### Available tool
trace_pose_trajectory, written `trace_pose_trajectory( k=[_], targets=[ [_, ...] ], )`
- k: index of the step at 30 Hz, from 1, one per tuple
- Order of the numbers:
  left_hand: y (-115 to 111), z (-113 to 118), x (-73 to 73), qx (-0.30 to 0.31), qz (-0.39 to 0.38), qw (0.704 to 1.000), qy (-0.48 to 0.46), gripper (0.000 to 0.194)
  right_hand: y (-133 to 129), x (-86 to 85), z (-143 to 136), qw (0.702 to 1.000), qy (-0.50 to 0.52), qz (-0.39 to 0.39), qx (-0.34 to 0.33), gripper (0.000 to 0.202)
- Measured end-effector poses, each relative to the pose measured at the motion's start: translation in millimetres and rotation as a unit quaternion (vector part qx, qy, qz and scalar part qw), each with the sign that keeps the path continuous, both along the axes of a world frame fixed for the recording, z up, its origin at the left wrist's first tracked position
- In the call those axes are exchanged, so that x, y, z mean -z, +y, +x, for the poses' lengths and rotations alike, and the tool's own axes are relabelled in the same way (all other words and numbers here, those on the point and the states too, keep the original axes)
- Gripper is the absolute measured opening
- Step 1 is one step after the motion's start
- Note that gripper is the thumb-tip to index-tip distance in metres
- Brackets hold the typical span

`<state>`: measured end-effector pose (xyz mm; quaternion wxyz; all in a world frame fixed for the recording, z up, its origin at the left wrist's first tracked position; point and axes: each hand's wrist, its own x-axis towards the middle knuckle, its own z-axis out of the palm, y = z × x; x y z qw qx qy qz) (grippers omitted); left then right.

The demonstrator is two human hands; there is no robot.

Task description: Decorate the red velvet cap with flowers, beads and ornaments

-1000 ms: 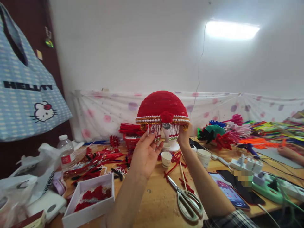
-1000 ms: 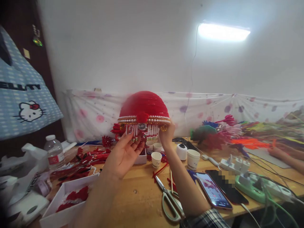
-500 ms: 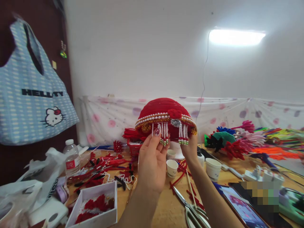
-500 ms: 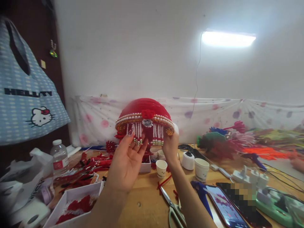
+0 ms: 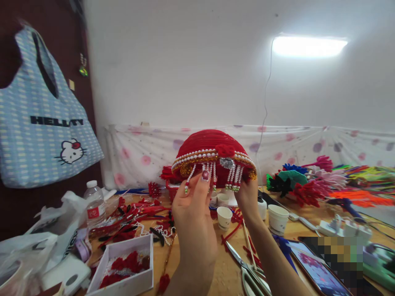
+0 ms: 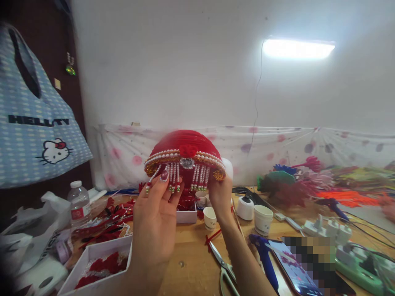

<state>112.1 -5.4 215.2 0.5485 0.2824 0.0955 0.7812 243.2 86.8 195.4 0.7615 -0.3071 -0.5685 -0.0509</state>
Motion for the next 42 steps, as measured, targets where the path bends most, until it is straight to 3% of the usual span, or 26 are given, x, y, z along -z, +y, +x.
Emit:
trace_pose_trajectory(
  k=[15,23,30,36,42],
  targets=[
    [0.3,-8.9,7.3,0.010,-0.015,1.000,0.006,0.017,-3.9,5.0,0.7,1.000,-0.001,-0.016,0.016,0.020],
    [-4.3,-6.3,11.3,0.036,0.026,0.999,0.002,0.009,-0.3,10.4,3.4,0.999,0.004,-0.022,0.026,0.022],
    [-6.0,-4.9,13.0,0.024,0.022,0.999,0.016,0.007,-7.1,8.7,1.8,0.998,-0.020,-0.026,0.049,0.023],
    [-4.0,-4.0,15.2,-0.037,0.021,0.999,0.023,0.011,-4.2,11.4,2.8,0.998,-0.007,-0.014,0.062,0.019],
    [-3.6,-5.9,21.6,-0.052,-0.043,0.997,0.047,0.025,-4.8,10.4,2.1,0.999,0.000,-0.012,0.053,0.017]
  ],
)
